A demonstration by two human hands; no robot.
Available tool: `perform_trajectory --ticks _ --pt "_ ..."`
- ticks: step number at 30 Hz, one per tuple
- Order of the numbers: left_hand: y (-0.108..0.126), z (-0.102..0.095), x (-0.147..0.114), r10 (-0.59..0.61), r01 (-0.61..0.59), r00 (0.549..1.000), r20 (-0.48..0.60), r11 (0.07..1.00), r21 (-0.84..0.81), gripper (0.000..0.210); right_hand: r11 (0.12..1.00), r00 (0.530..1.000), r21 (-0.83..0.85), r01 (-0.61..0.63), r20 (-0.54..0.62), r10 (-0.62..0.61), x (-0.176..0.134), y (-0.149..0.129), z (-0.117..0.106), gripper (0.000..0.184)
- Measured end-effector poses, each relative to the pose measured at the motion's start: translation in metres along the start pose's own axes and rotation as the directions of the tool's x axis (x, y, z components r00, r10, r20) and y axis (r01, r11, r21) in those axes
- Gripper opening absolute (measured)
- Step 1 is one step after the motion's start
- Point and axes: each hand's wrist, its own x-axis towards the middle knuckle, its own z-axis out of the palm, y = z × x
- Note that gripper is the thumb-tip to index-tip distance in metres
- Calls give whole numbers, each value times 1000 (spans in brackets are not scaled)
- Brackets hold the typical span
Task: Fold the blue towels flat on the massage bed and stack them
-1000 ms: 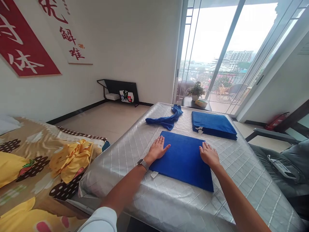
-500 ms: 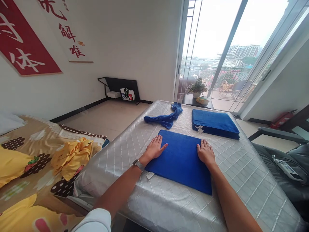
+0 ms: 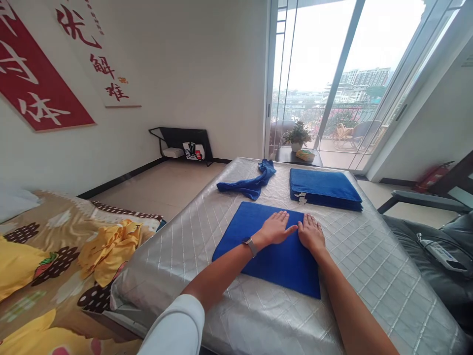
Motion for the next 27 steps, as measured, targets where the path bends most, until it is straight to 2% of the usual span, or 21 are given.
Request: perform_trajectory --ticks 2,4,6,8,12,17,23,27 --pt "31 11 26 85 -86 996 -39 996 -38 79 998 999 -53 32 -7 -33 -2 3 1 64" --pt "49 22 44 84 -89 993 -80 994 -70 75 994 998 -93 64 9 -64 -4 5 1 64" --pt "54 30 53 53 -61 994 -92 994 -86 70 992 997 -105 75 29 -72 -5 6 0 65" --pt "47 34 52 34 -41 996 -80 995 -88 68 994 998 -93 60 25 -58 -5 5 0 64" --pt "14 31 35 -23 20 998 -52 999 -48 73 999 1000 -37 17 -4 -18 -2 -1 -2 65" --pt "-42 17 10 -153 152 987 -44 988 -16 84 1000 1000 17 -13 15 13 0 -3 -3 67" --pt "-116 -4 -30 -339 340 940 -39 940 16 83 1000 1000 19 -17 22 16 0 -2 -4 66" --pt "-143 -6 -44 -398 400 915 -63 917 17 86 1000 1000 -2 -5 23 5 0 -2 -5 66"
